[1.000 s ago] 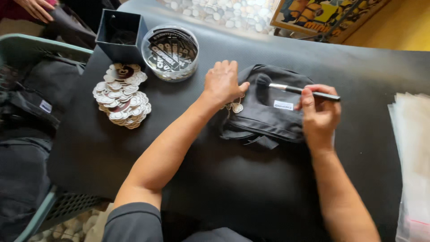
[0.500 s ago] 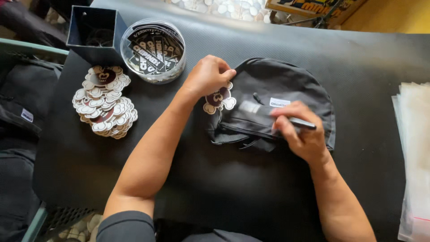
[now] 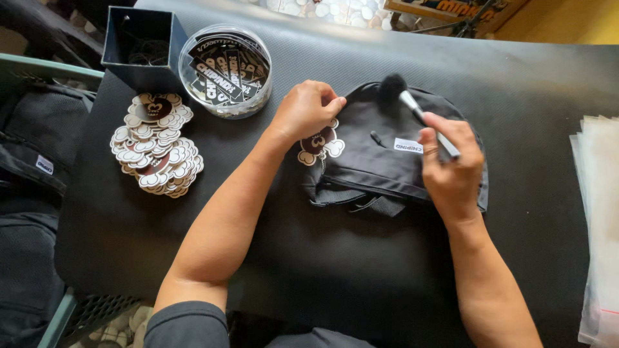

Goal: The person attaches a sticker to a black bag, then uses a brush to dust the bag's surface. They place the bag into a clear plastic bag, add a label, and seal the package.

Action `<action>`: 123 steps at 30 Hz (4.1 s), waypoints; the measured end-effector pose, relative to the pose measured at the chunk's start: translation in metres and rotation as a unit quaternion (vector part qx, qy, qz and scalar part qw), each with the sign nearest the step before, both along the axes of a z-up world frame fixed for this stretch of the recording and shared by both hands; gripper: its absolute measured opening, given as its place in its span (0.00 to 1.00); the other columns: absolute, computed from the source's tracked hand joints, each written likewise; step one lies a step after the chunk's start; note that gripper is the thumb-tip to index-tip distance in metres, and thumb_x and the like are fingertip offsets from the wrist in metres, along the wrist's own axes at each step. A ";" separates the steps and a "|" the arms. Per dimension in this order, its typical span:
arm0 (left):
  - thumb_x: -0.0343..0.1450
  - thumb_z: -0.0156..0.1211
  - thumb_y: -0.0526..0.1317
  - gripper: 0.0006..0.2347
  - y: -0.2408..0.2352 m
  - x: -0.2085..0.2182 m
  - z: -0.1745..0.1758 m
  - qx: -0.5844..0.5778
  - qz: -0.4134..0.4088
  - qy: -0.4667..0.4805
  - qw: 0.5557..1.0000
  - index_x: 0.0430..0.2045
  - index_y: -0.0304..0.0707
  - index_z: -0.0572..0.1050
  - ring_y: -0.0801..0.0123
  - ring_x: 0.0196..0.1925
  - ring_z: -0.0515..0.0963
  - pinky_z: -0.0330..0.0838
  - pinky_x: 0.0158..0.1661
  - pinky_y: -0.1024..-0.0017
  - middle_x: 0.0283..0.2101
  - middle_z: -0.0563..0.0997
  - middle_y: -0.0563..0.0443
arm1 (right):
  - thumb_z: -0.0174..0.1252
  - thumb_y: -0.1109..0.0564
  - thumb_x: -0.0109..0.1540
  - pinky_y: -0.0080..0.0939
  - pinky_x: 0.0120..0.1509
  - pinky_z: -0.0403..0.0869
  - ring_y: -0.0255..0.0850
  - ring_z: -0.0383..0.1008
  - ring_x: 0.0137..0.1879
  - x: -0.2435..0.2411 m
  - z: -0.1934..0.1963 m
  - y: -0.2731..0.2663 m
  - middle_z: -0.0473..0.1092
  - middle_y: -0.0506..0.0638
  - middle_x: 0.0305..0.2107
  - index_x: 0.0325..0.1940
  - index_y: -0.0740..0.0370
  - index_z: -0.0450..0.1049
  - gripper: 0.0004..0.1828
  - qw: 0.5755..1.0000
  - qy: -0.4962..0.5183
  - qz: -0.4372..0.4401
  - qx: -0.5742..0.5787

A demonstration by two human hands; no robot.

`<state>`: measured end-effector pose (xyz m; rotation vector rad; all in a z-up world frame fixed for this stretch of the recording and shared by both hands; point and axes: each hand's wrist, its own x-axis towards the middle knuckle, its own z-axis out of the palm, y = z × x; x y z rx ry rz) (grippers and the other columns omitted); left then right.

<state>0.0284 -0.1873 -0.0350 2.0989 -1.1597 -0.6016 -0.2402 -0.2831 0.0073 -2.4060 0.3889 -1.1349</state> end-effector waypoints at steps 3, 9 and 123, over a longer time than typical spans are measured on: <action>0.68 0.59 0.56 0.13 0.002 -0.002 0.001 0.007 0.007 -0.005 1.000 0.33 0.52 0.84 0.54 0.45 0.85 0.78 0.47 0.57 0.34 0.85 0.53 | 0.56 0.58 0.72 0.54 0.59 0.74 0.56 0.80 0.47 -0.003 0.001 0.014 0.76 0.51 0.26 0.41 0.60 0.80 0.09 0.989 0.027 0.088 0.113; 0.69 0.56 0.54 0.12 0.003 -0.012 0.006 0.008 0.019 -0.026 0.999 0.26 0.51 0.80 0.61 0.41 0.82 0.69 0.41 0.62 0.34 0.85 0.56 | 0.64 0.63 0.74 0.53 0.51 0.68 0.54 0.74 0.47 -0.056 -0.008 -0.043 0.76 0.54 0.45 0.57 0.61 0.81 0.07 0.930 0.134 -0.250 -0.233; 0.63 0.49 0.21 0.28 0.130 -0.071 0.015 -0.154 -0.279 -0.394 0.862 0.63 0.24 0.64 0.41 0.68 0.67 0.64 0.69 0.54 0.63 0.68 0.30 | 0.58 0.53 0.59 0.53 0.51 0.72 0.53 0.71 0.39 -0.173 -0.013 0.008 0.67 0.52 0.34 0.78 0.43 0.63 0.41 0.889 0.419 -0.173 -0.064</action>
